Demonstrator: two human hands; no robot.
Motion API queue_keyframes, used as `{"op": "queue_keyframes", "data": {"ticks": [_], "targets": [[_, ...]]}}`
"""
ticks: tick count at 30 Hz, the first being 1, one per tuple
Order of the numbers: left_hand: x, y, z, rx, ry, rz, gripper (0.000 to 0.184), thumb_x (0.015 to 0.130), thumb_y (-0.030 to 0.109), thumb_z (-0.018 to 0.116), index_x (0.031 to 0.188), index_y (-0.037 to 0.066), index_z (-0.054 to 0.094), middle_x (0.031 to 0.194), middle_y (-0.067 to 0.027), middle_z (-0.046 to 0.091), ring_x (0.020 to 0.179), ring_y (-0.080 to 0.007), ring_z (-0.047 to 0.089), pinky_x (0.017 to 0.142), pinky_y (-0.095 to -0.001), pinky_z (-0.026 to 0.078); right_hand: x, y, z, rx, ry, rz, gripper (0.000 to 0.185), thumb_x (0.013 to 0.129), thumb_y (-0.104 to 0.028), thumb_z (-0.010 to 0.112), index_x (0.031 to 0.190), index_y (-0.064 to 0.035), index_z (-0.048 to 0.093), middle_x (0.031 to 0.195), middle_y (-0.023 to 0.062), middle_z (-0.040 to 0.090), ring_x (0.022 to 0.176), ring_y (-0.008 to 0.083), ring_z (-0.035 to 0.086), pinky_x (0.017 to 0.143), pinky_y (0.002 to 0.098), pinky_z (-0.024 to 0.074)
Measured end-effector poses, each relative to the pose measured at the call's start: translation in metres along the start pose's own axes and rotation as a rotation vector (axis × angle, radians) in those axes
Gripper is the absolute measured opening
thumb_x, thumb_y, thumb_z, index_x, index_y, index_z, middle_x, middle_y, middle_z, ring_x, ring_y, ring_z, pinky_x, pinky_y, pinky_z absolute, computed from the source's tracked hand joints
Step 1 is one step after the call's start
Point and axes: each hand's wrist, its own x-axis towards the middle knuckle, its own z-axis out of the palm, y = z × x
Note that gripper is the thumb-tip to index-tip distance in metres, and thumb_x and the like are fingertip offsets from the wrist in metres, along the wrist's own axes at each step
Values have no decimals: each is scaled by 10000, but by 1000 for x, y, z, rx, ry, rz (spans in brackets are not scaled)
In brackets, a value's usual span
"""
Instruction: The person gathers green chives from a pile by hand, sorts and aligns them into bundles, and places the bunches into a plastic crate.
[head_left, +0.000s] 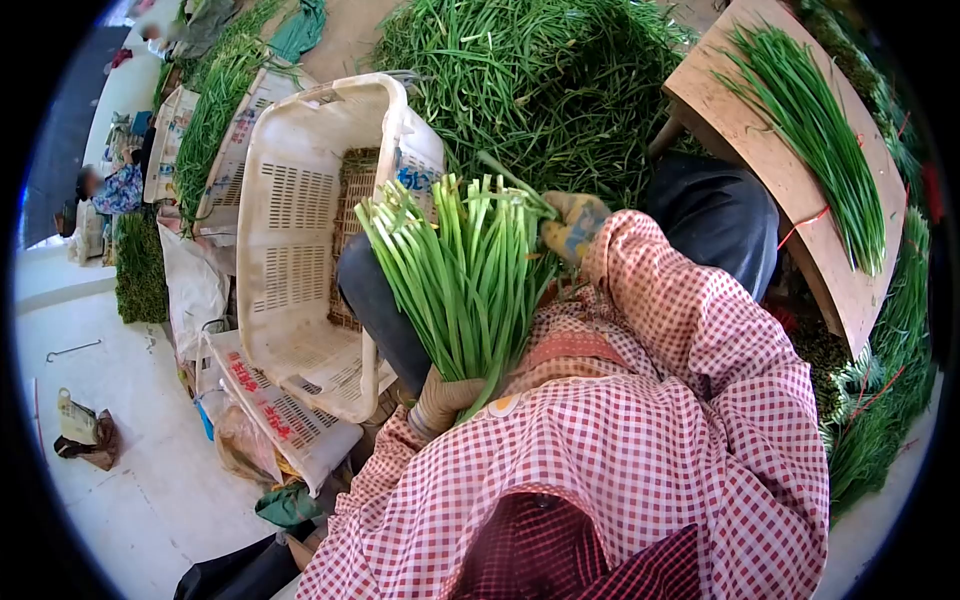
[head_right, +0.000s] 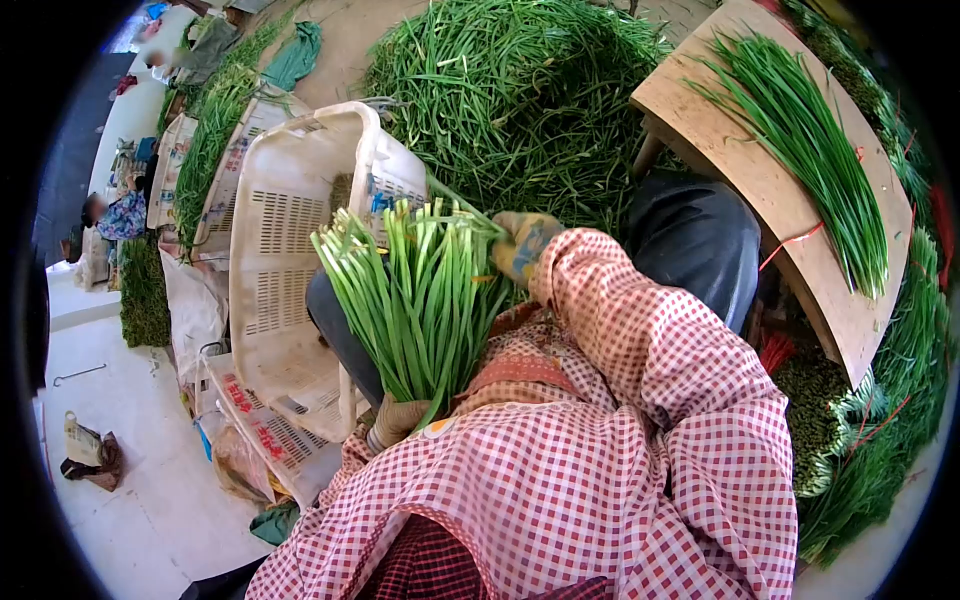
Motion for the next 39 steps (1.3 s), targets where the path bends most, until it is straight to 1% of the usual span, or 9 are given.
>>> {"op": "queue_keyframes", "data": {"ticks": [7,12,14,18,29,32,34,36,39], "targets": [[-9,-12,-19,-132,-19,35,614,674,59,778,1238,0,541,1164,-95,615,1020,-212,582,877,-345,476,91,14,-51,-487,224,97,312,862,-87,508,1154,-120,614,892,39,670,760,138,611,734,245,508],[-16,-9,-22,-283,-66,23,528,691,1,739,1195,-8,582,1150,-109,630,988,-224,609,848,-343,498,110,45,-105,-2,413,-28,345,879,-7,503,1207,-94,566,934,56,657,758,125,607,680,254,522],[-16,0,-17,-397,-105,-55,531,694,3,739,1199,-8,579,1152,-108,630,1001,-228,608,853,-346,498,68,1,-91,454,124,42,336,863,-2,541,1184,-92,572,897,74,655,696,124,614,616,256,530],[-13,2,-10,-419,-119,-20,547,693,4,744,1211,-8,567,1147,-107,631,1009,-226,607,854,-349,500,3,-21,-36,-85,-401,-229,403,870,-236,646,1245,-124,550,1059,124,632,945,205,626,794,323,538],[-1,-6,-8,-79,-26,50,636,658,89,844,1218,12,554,1133,-76,630,986,-187,595,853,-348,494,-24,2,-5,-280,-513,-292,188,860,-207,655,1002,-88,625,756,19,596,682,158,576,623,300,470],[-4,1,-3,-247,-70,20,662,657,105,850,1235,19,538,1169,-65,611,1045,-171,562,896,-339,468,-38,-11,-30,-47,-666,-476,199,857,-184,655,1021,-77,618,767,20,593,639,161,559,574,310,457],[3,-6,-15,-132,-84,-8,663,663,104,845,1243,24,533,1177,-67,607,1052,-174,561,904,-340,465,-41,-19,-34,488,-682,55,208,816,-179,677,992,-77,632,799,32,644,657,144,595,587,263,470],[3,-7,-17,-64,-98,-36,652,668,132,848,1236,34,543,1170,-64,611,1046,-180,567,895,-340,470,-46,-9,-26,774,-664,59,184,824,-159,667,978,-65,629,757,28,629,594,131,563,524,263,459],[6,-13,-20,-32,-116,76,644,667,175,856,1219,34,555,1155,-59,619,1036,-174,571,871,-336,482,-29,18,-30,1183,-810,-273,122,873,-107,593,966,-28,603,672,13,571,481,97,497,416,253,419]]}}
